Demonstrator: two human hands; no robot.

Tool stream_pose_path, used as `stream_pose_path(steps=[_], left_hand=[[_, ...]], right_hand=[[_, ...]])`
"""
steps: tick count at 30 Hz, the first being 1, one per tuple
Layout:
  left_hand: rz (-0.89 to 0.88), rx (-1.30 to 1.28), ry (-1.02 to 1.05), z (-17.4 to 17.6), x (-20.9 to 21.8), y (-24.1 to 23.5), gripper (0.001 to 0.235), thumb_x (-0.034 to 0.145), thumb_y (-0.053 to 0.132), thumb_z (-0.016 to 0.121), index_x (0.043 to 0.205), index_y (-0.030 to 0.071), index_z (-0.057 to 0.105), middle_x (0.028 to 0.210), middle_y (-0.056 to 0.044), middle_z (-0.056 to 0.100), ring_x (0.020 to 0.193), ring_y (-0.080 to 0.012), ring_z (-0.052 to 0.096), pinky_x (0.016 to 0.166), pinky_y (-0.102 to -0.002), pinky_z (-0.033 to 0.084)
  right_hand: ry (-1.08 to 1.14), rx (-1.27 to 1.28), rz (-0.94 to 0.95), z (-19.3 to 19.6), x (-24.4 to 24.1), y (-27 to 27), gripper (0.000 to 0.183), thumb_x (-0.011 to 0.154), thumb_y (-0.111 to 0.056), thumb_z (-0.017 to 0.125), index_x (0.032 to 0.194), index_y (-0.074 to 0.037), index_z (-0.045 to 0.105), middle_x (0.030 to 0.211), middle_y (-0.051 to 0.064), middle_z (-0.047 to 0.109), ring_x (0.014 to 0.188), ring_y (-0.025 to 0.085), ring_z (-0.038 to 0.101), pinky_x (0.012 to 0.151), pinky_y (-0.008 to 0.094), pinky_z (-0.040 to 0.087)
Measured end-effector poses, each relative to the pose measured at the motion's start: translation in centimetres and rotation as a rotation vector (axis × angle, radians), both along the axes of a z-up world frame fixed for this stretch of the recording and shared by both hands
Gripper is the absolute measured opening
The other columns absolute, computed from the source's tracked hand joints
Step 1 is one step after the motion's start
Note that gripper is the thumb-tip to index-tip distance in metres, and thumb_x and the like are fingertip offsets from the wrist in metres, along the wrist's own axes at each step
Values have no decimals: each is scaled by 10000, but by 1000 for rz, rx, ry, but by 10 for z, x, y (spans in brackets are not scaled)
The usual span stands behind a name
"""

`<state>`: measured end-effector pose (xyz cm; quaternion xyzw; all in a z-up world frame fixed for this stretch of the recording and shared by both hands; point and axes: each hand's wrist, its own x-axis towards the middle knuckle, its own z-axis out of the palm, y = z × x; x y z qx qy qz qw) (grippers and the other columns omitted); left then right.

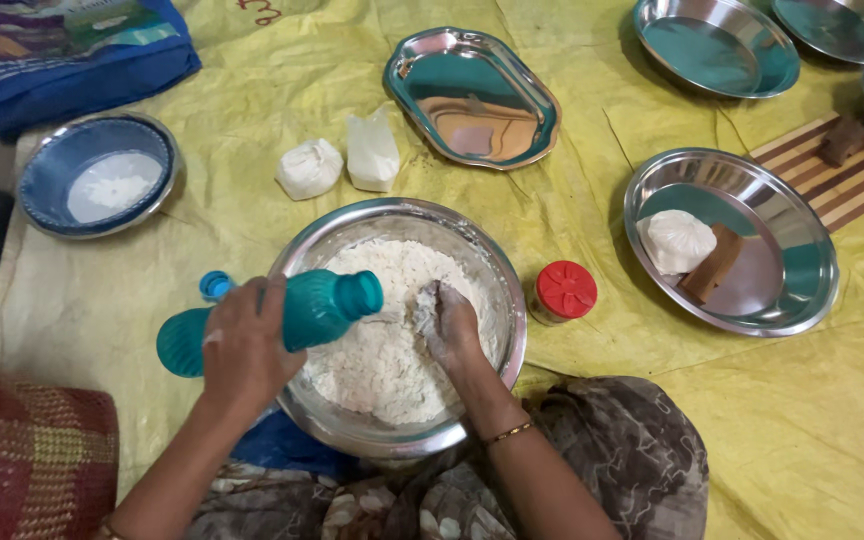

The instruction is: The person kneads a large quantity of dough in a metal bowl using both hands. They periodically add water from a blue bottle to adjust the consistency. The task continues with repetitive kneading motions throughout the clip.

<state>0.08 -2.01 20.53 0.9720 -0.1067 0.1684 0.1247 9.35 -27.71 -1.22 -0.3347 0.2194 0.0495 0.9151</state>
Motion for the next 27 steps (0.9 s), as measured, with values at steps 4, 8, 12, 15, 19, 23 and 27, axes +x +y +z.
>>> stream_pose_path(steps=[4, 8, 12, 15, 19, 23, 27], left_hand=[[-36, 122, -37, 4, -3, -7, 935, 512, 161, 906, 1359, 58, 525, 1263, -211, 589, 1168, -431, 572, 999, -544, 451], [-46, 244, -83, 4, -4, -14, 898, 532, 144, 883, 1354, 81, 527, 1282, -207, 594, 1159, -425, 582, 1012, -568, 448], [-49, 311, -145, 4, 2, -17, 731, 668, 60, 789, 1355, 100, 542, 1271, -199, 615, 1154, -416, 596, 1008, -577, 455], [-59, 332, -203, 1, 3, -18, 649, 723, 34, 733, 1342, 111, 553, 1253, -196, 631, 1145, -423, 604, 1003, -593, 465], [-56, 419, -251, -4, 3, -20, 617, 758, 32, 725, 1345, 124, 559, 1251, -192, 635, 1148, -420, 610, 1006, -590, 478], [-68, 445, -230, -5, 0, -21, 634, 736, 49, 727, 1343, 120, 557, 1247, -201, 632, 1142, -429, 606, 996, -601, 475], [-85, 368, -242, -2, -3, -20, 623, 746, 47, 729, 1340, 113, 552, 1247, -207, 623, 1141, -441, 598, 997, -612, 469]], right_hand=[[-59, 282, -51, -12, -7, 9, 235, 1064, -178, 481, 969, -56, 658, 843, 75, 655, 725, 204, 621, 660, 340, 547], [-35, 317, -49, -13, -14, 26, 252, 1065, -174, 463, 1001, -24, 655, 899, 108, 670, 804, 231, 643, 759, 353, 569], [-39, 365, -20, 0, -19, 33, 234, 1065, -134, 471, 1076, 9, 655, 992, 138, 691, 893, 251, 665, 836, 376, 570], [-3, 360, -28, 8, -24, 34, 243, 1049, -115, 461, 1121, 26, 645, 1063, 156, 698, 960, 262, 675, 900, 385, 569], [-19, 384, -38, 13, -24, 35, 242, 1060, -104, 468, 1155, 42, 636, 1094, 169, 688, 980, 264, 672, 922, 384, 569], [-5, 407, -10, 14, -29, 34, 244, 1073, -143, 475, 1152, 25, 633, 1087, 156, 679, 968, 254, 661, 919, 396, 571], [117, 191, 62, 18, -31, 33, 275, 1021, -189, 449, 1109, -34, 659, 1006, 131, 707, 864, 248, 670, 772, 390, 558]])
